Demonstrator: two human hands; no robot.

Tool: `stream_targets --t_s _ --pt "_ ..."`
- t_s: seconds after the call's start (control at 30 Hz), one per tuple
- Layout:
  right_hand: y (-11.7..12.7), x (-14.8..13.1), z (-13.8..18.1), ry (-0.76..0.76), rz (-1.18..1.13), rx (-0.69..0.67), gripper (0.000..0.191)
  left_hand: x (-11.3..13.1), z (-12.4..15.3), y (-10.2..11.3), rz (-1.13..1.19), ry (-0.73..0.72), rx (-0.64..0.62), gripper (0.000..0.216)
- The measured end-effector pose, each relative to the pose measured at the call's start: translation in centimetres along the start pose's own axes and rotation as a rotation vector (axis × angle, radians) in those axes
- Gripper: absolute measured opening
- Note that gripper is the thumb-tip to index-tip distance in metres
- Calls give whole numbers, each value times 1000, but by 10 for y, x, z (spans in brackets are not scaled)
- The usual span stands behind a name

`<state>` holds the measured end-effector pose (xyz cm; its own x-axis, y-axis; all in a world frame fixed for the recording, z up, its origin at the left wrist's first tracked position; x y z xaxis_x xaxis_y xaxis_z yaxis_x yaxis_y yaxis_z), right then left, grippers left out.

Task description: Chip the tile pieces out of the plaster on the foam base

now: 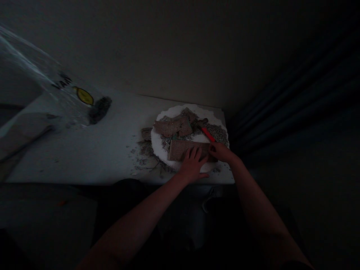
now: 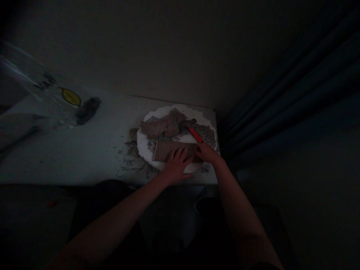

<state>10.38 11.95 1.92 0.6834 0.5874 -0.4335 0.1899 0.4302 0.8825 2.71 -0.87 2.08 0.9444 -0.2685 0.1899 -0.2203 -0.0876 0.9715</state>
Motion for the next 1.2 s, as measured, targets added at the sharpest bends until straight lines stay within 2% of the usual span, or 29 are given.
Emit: stream_targets --t_s 0.6,0.97,1.2 --pt "-2 -1 -6 -56 84 -39 10 -1 0 -2 -3 -10 -1 86" --pt "8 -4 12 -117 95 30 6 1 0 -1 5 -8 -9 92" --pt "7 2 10 -153 48 37 3 0 -1 -4 0 6 -17 92"
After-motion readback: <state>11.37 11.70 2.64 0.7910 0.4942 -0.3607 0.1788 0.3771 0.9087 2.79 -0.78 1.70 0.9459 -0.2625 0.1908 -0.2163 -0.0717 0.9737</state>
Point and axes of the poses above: each hand's wrist, its own z-axis away from the middle knuckle, its own y-axis out of the back of the hand, x = y × z, the point moved 8 cm from there along -z, towards the middle knuckle, and after that the axes turned 2 degrees about -y, right-handed, at the moved point
